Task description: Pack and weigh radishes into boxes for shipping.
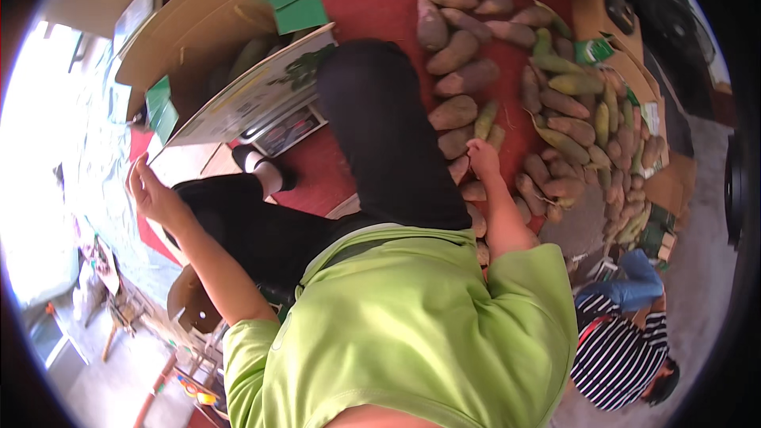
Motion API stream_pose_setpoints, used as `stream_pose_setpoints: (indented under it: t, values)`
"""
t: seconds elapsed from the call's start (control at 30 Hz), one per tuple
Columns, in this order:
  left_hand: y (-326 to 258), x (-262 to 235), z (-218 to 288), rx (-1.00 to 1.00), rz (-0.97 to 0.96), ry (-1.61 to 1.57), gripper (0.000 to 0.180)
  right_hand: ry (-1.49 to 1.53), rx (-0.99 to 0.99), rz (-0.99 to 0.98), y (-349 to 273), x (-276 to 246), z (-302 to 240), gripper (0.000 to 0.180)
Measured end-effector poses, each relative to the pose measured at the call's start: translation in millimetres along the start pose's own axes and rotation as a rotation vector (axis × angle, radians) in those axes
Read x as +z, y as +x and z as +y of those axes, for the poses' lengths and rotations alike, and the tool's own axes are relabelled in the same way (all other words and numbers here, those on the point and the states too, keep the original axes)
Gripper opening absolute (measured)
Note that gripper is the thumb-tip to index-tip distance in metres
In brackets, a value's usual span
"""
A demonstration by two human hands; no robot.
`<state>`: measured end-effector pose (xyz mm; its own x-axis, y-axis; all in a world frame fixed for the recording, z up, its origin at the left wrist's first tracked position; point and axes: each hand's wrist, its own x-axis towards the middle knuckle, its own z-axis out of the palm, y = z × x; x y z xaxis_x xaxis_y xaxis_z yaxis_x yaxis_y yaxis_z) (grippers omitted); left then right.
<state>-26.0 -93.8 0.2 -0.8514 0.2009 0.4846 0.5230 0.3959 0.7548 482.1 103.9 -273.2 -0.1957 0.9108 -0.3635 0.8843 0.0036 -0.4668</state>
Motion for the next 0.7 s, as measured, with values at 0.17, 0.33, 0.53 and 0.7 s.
stream_pose_setpoints:
  t: [0.17,0.33,0.53,0.7]
  values:
    - [2,-4,-2,-0.011,-0.014,-0.087,0.022,0.190,0.083,-0.108,1,3,11,0.019]
    - [14,-9,-1,-0.156,-0.023,-0.210,0.025,0.441,0.076,-0.181,21,-21,-14,0.017]
    - [59,-9,-13,-0.403,-0.171,-0.349,0.038,0.313,-0.102,-0.094,85,-101,-114,0.028]
    - [109,2,-81,-0.766,-0.477,-0.375,0.056,0.409,-0.454,-0.134,127,-174,-254,0.025]
